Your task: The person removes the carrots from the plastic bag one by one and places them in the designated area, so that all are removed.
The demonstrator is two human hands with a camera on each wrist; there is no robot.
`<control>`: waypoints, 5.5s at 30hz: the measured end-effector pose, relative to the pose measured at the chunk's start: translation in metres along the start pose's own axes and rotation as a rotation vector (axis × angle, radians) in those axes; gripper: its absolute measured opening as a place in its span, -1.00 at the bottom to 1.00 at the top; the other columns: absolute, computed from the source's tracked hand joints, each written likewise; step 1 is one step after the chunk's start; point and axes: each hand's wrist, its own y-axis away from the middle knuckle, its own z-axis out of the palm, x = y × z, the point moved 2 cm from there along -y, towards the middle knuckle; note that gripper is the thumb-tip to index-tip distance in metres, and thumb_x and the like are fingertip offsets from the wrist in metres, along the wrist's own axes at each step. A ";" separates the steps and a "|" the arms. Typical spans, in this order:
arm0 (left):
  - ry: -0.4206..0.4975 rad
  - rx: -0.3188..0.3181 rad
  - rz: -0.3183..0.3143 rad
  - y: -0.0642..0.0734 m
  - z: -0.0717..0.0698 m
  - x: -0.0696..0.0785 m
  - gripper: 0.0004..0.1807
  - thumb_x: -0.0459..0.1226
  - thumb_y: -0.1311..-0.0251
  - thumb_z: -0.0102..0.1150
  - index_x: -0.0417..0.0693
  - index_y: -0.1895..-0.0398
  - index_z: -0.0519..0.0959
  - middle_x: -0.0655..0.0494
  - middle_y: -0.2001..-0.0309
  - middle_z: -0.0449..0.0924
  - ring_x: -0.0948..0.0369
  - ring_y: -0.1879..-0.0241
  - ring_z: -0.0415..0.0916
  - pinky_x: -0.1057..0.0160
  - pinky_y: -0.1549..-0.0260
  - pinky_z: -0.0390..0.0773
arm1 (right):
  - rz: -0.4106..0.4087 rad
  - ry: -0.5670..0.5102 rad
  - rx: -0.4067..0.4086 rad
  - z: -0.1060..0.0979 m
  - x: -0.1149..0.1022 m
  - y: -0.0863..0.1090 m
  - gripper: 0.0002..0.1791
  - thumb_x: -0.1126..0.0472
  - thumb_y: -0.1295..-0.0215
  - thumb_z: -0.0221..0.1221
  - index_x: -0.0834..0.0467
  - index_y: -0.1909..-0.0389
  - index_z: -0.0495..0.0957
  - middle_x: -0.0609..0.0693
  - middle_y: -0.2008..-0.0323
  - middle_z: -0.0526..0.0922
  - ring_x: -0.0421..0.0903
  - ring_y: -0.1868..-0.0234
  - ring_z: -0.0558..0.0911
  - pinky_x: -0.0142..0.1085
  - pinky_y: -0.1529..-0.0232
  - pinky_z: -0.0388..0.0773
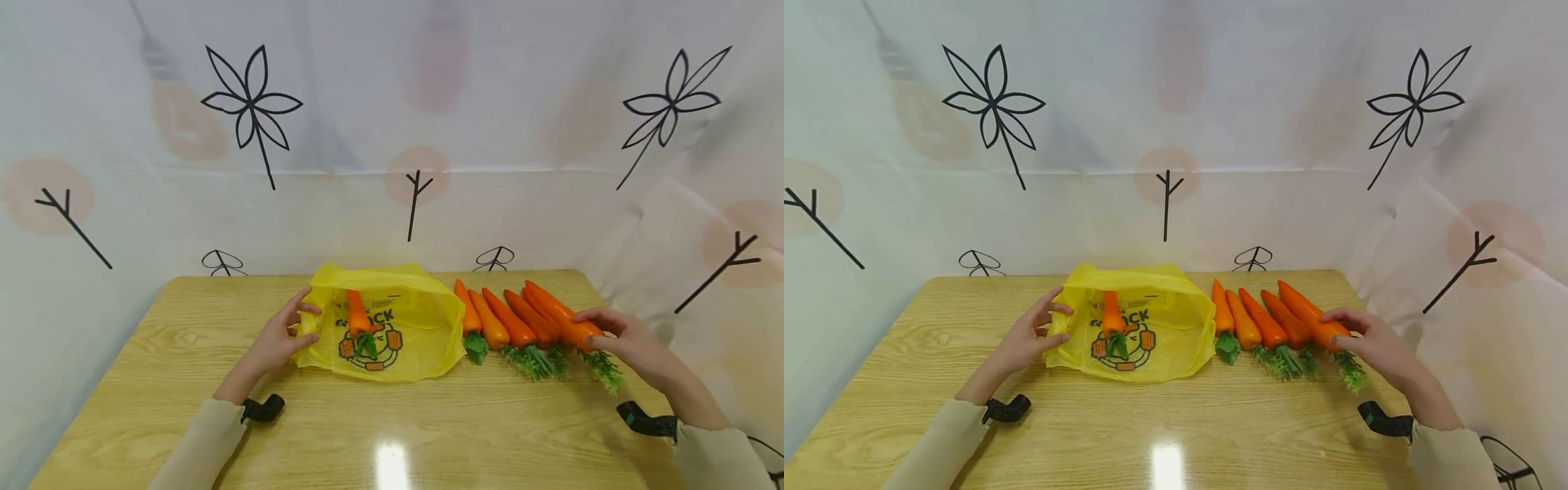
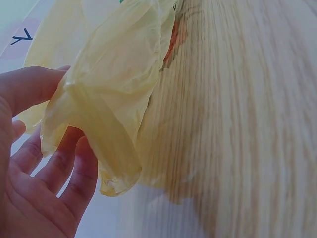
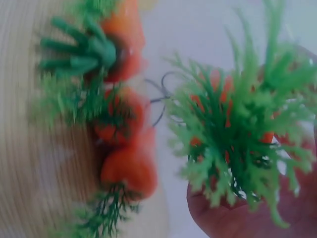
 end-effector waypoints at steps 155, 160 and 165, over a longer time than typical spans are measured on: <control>0.029 -0.016 0.035 -0.005 0.011 -0.003 -0.03 -0.45 -0.18 0.36 0.07 -0.59 0.06 -0.09 -0.12 0.50 -0.14 -0.09 0.53 0.20 0.22 0.52 | -0.034 0.006 -0.292 0.291 -0.138 -0.173 -0.42 0.21 -0.26 0.28 0.14 -0.33 0.47 0.06 -0.08 0.60 -0.08 0.19 0.53 -0.19 0.13 0.47; 0.033 -0.016 0.040 -0.005 0.011 -0.004 -0.04 -0.45 -0.19 0.34 0.11 -0.59 0.06 -0.07 -0.13 0.49 -0.11 -0.08 0.54 0.20 0.23 0.52 | 0.010 -0.091 -0.313 0.287 -0.134 -0.171 -0.42 0.23 -0.24 0.26 0.08 -0.33 0.49 0.08 -0.15 0.56 -0.06 0.12 0.53 -0.19 0.10 0.49; 0.041 -0.020 0.045 -0.007 0.013 -0.002 -0.04 -0.45 -0.19 0.35 0.10 -0.59 0.07 -0.08 -0.13 0.49 -0.08 -0.06 0.55 0.21 0.23 0.51 | 0.056 -0.244 -0.322 0.283 -0.126 -0.171 -0.43 0.27 -0.21 0.27 0.05 -0.29 0.53 0.13 -0.22 0.50 -0.02 -0.01 0.54 -0.20 0.06 0.52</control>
